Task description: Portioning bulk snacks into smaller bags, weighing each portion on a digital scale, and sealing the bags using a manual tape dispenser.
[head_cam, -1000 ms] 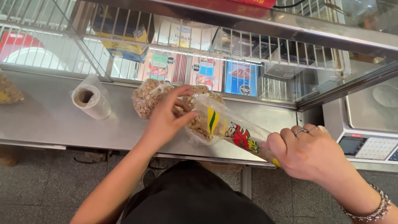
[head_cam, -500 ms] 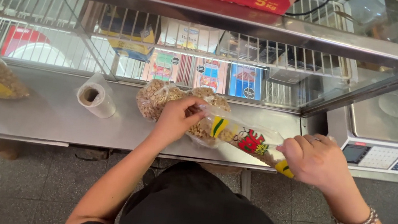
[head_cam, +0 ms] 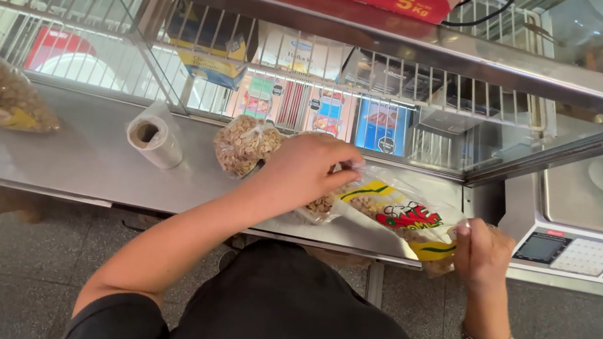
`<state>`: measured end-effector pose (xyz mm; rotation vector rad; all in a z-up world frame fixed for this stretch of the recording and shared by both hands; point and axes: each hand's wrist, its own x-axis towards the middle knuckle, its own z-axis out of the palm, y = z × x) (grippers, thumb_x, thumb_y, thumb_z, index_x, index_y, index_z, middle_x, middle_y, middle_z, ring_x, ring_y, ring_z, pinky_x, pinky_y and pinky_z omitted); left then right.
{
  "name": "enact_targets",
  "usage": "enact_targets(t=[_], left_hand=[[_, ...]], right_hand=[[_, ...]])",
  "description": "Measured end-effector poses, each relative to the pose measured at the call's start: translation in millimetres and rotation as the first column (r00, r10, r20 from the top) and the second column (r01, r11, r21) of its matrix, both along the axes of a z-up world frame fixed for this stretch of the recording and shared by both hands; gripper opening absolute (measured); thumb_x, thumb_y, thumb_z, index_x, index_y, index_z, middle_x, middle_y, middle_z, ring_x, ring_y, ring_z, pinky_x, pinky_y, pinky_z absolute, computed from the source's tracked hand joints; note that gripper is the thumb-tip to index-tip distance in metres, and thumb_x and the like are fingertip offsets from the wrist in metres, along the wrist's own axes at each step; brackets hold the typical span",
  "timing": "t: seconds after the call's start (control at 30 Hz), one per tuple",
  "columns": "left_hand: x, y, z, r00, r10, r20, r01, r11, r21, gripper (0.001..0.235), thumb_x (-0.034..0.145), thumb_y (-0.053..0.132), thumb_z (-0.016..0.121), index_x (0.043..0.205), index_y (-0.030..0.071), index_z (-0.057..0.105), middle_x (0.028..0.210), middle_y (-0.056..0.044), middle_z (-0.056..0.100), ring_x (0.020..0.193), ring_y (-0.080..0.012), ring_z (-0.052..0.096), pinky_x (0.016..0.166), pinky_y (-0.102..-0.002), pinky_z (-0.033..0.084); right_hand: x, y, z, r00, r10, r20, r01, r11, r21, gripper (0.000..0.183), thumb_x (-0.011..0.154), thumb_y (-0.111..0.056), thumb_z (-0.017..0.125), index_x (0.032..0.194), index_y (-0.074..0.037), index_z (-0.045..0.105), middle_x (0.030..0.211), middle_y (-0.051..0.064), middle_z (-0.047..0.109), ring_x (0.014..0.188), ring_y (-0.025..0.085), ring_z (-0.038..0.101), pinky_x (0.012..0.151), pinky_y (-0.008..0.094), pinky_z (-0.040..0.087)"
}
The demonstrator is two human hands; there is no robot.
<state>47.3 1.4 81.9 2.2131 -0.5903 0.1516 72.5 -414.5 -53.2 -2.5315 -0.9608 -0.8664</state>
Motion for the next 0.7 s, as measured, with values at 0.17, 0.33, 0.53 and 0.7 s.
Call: enact_targets(t=[0.17,0.33,0.53,0.7], left_hand=[[0.2,-8.3,54.2,0.995,-0.066,0.077,0.060,0.995,0.079,0.014,0.094,0.018,0.068,0.099,0.006,0.073,0.087,-0.014,0.075,0.089,-0.0374,0.072,0.076,-0.050,0.057],[13.0,-29.8,101.5,0.984,-0.148,0.104,0.121,0.966,0.229,0.015,0.096,0.019,0.063,0.091,0.008,0.071,0.078,-0.009,0.070,0.081,-0.0329,0.072,0.072,-0.048,0.057],[55.7,-91.1,118.0,0.834,-0.101,0.542,-0.131,0.919,0.372,0.013,0.081,0.013,0.072,0.069,0.016,0.066,0.059,-0.003,0.063,0.063,-0.0289,0.070,0.053,-0.048,0.057],[93.9,-146.3,104.3,0.583,-0.139,0.800,-0.212,0.925,0.315,0.030,0.071,0.007,0.077,0.054,0.024,0.059,0.056,0.006,0.063,0.061,-0.0198,0.069,0.056,-0.037,0.057]], right_hand=[[-1.3,16.2,-6.6,0.992,0.003,-0.124,0.026,0.972,0.235,0.041,0.109,-0.031,0.045,0.073,-0.012,0.055,0.051,0.003,0.040,0.048,0.036,0.052,0.050,0.045,0.045],[7.4,29.7,-28.9,0.975,0.049,-0.217,0.064,0.873,0.484,0.046,0.110,-0.033,0.044,0.071,-0.009,0.051,0.049,0.012,0.042,0.050,0.043,0.048,0.050,0.042,0.040],[15.4,62.1,-34.6,0.955,0.175,-0.238,0.055,0.686,0.726,0.039,0.111,-0.011,0.046,0.077,-0.002,0.063,0.063,0.012,0.063,0.062,0.018,0.056,0.064,0.038,0.046],[30.2,65.4,-72.6,0.893,0.256,-0.370,0.175,0.560,0.810,0.029,0.110,-0.015,0.047,0.105,0.000,0.070,0.089,0.008,0.069,0.086,0.016,0.058,0.080,0.042,0.051]])
